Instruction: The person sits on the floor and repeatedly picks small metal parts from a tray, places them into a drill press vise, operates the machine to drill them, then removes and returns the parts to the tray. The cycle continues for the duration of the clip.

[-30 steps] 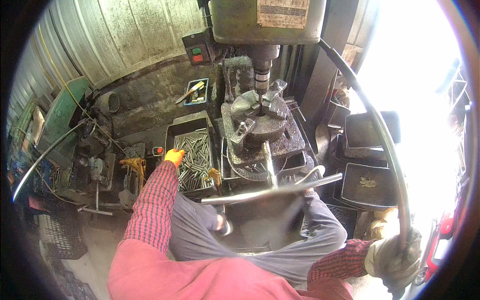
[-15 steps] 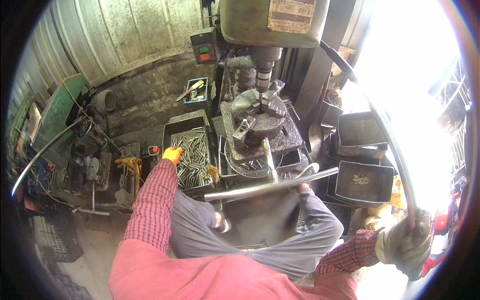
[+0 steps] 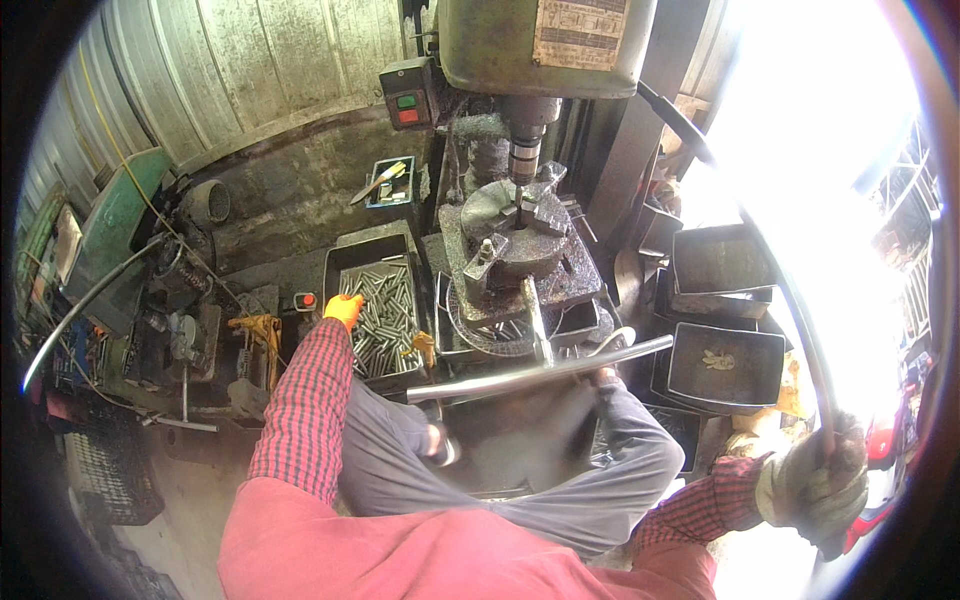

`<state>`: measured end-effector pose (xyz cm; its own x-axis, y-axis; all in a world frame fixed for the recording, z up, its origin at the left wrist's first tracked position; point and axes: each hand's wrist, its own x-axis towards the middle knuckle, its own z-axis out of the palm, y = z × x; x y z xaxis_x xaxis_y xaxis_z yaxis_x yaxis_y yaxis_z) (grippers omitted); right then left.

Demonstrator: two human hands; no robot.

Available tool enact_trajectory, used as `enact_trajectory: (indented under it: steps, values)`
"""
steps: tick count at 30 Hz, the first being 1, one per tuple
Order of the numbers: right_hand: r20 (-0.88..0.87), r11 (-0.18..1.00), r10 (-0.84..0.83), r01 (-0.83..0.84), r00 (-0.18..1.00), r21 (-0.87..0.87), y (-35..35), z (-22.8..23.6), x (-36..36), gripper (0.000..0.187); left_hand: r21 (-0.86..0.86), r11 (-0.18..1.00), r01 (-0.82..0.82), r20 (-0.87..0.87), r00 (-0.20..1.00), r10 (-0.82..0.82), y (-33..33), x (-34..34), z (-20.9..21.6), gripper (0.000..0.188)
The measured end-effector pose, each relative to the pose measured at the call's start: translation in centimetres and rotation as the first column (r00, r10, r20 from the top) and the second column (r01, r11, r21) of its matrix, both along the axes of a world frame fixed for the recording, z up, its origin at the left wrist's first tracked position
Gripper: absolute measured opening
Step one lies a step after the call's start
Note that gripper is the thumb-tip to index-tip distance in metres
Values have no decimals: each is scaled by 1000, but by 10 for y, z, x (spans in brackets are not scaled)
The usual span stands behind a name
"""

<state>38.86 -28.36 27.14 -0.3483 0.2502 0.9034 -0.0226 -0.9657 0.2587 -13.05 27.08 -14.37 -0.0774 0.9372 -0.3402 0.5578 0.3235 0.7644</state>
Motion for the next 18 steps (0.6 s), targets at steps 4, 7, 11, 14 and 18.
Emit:
enact_trajectory:
  steps: [4,7,11,14,18]
  values:
    - [45,999,-26,27,999,-25,1,10,-4,49,27,1000,-14,-11,1000,15,-4,1,4,52]
    - [-54,997,-77,77,996,-12,0,15,-3,47,19,1000,-12,-46,999,13,-3,0,4,54]
    - [59,1000,-2,2,998,11,1,20,-2,49,11,1000,-1,-29,1000,1,0,-2,0,55]
    - [28,1000,-19,18,999,3,3,23,-2,44,16,1000,-9,-29,1000,10,3,-3,-4,56]
    - [26,999,-37,36,999,28,7,25,-1,44,21,999,-26,17,1000,25,3,-2,-6,55]
